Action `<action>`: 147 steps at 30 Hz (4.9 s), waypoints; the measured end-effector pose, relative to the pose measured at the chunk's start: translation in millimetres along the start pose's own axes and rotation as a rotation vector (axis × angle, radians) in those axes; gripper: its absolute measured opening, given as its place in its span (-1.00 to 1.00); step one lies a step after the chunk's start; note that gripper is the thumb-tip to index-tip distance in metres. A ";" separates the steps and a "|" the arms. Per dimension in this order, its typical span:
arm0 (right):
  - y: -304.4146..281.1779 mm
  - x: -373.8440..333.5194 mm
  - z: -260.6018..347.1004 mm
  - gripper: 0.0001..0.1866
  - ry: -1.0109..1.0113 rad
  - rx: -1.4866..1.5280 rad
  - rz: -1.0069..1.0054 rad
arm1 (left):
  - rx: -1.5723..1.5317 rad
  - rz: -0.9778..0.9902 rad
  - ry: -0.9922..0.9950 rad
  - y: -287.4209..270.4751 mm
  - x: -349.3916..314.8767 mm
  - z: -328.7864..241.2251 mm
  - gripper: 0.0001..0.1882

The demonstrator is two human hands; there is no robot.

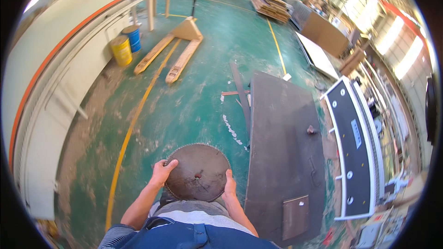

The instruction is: The person picks up a circular saw blade from a workbench, walks through a woodworking shop carrying it, and places it on a table. They then pick up another blade, inspect it by turning it over, and place it back down. The person repeats this with several blades, handling them one at a time.

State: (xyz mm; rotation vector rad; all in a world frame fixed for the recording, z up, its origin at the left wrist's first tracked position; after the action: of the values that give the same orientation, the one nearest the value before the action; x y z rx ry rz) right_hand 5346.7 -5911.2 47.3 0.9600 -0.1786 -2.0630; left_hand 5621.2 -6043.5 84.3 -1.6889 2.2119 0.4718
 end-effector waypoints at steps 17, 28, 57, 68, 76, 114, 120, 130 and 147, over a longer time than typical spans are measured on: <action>164.9 440.0 237.0 -0.38 0.009 0.162 -0.015 | 0.083 0.030 -0.048 104.7 483.0 -235.8 -0.49; 258.9 746.4 381.5 -0.36 -0.012 -0.010 -0.014 | -0.030 -0.051 0.031 152.5 789.0 -331.7 -0.55; 417.3 1404.7 857.2 -0.31 -0.161 0.144 -0.184 | 0.119 0.225 0.050 460.5 1539.3 -731.8 -0.49; 575.9 1678.5 1019.3 -0.34 -0.176 0.092 -0.180 | 0.134 0.147 0.019 480.2 1872.1 -837.9 -0.39; 664.8 1867.0 1095.6 -0.37 -0.165 0.254 -0.060 | 0.161 0.164 -0.008 495.0 2055.0 -966.0 -0.42; 1388.5 2728.0 1350.4 -0.15 0.076 -0.497 0.394 | -0.663 -0.364 -0.092 230.8 2853.2 -1333.2 -0.31; 1556.1 2869.5 1337.9 -0.19 0.139 -0.476 0.452 | -0.735 -0.434 0.007 133.5 3007.3 -1402.7 -0.38; 1862.8 3051.3 1300.6 -0.20 0.332 -0.721 0.700 | -0.839 -0.765 0.043 -32.5 3164.4 -1511.2 -0.41; 2360.6 3175.7 1124.0 -0.19 0.275 -0.717 0.705 | -0.754 -0.796 0.114 -502.8 3388.0 -1688.7 -0.49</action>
State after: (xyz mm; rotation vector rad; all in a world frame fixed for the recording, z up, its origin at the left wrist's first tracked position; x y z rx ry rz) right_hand 4916.1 -10002.1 51.7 0.5899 0.3151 -1.1818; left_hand 5169.0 -9835.4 68.6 -2.8071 1.2556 1.0612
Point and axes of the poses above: each hand's wrist, its own x-axis towards the middle knuckle, its own y-axis out of the palm, z = x × y, the point moved 1 cm from there along x, towards the middle knuckle, and after that the axes turned 6 degrees about z, right-handed, at the moved point
